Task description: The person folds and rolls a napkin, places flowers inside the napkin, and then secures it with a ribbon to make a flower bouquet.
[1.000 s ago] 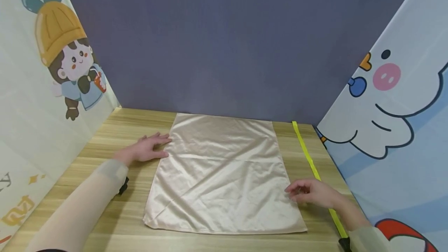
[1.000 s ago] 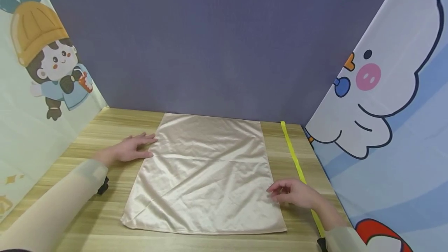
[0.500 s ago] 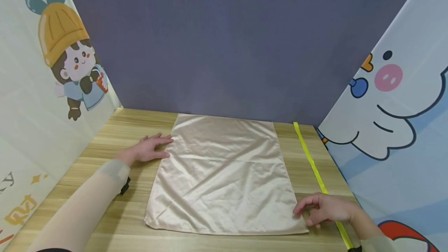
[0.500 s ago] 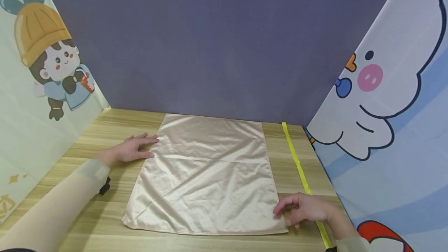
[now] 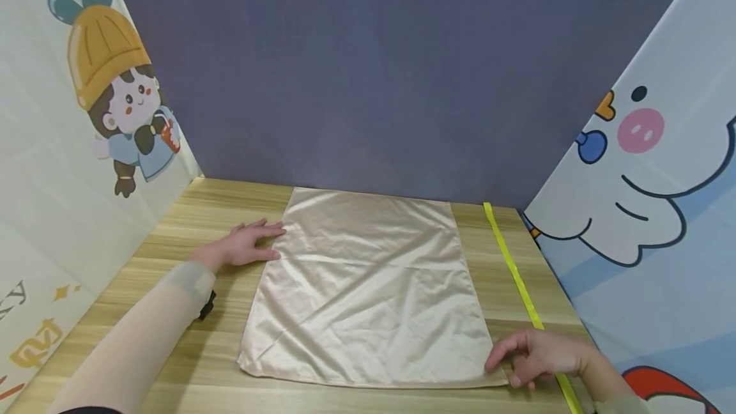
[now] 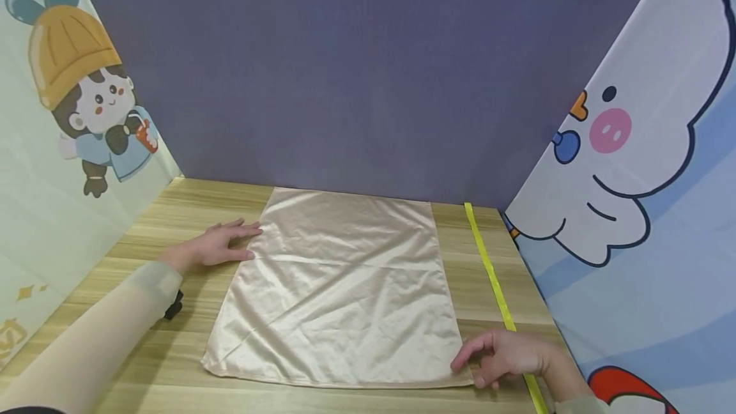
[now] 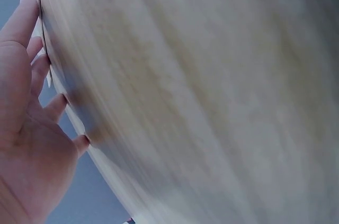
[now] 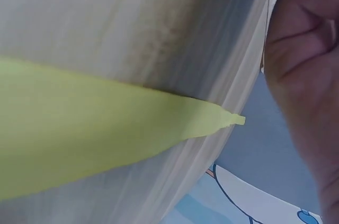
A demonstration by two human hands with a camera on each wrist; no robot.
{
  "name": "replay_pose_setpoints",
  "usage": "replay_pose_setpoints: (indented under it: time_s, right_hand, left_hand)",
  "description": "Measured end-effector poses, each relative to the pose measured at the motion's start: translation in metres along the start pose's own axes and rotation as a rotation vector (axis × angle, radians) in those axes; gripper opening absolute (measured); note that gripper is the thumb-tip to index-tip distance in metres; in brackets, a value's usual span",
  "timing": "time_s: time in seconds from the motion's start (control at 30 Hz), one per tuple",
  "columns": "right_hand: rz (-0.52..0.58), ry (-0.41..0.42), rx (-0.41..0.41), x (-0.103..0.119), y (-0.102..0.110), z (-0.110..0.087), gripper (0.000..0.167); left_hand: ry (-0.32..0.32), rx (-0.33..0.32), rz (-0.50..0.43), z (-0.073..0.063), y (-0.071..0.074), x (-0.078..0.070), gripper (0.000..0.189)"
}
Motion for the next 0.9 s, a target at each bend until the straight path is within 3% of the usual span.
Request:
replay_pose_setpoints:
  time_s: [0.33,0.47,0.67,0.9]
  right_hand:
    - [-0.279,0.03,-0.153,0.007,-0.005,0.008,0.029]
    - [-0.324,0.028,-0.19,0.007,-0.003,0.01,0.027]
    - [-0.279,0.072,-0.16,0.009,-0.004,0.005,0.03]
    - [-0.163,0.002,-0.126,0.0,-0.005,-0.001,0.034]
  left_hand:
    - [-0.006,0.004,-0.01,0.001,0.0,0.001,0.071]
    - [-0.007,0.005,-0.003,0.0,0.0,0.001,0.071]
    - [-0.008,0.008,0.001,0.0,0.0,0.0,0.071]
    - [-0.008,0.009,0.0,0.0,0.0,0.002,0.072]
Point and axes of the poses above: each hand's wrist, its own z-axis towards the middle knuckle, its own y-axis out of the back of the hand, x = y × z, the point moved 6 cm from there along z, towards the middle knuckle, and after that the axes turned 1 degree about -y, right-handed, at the moved point
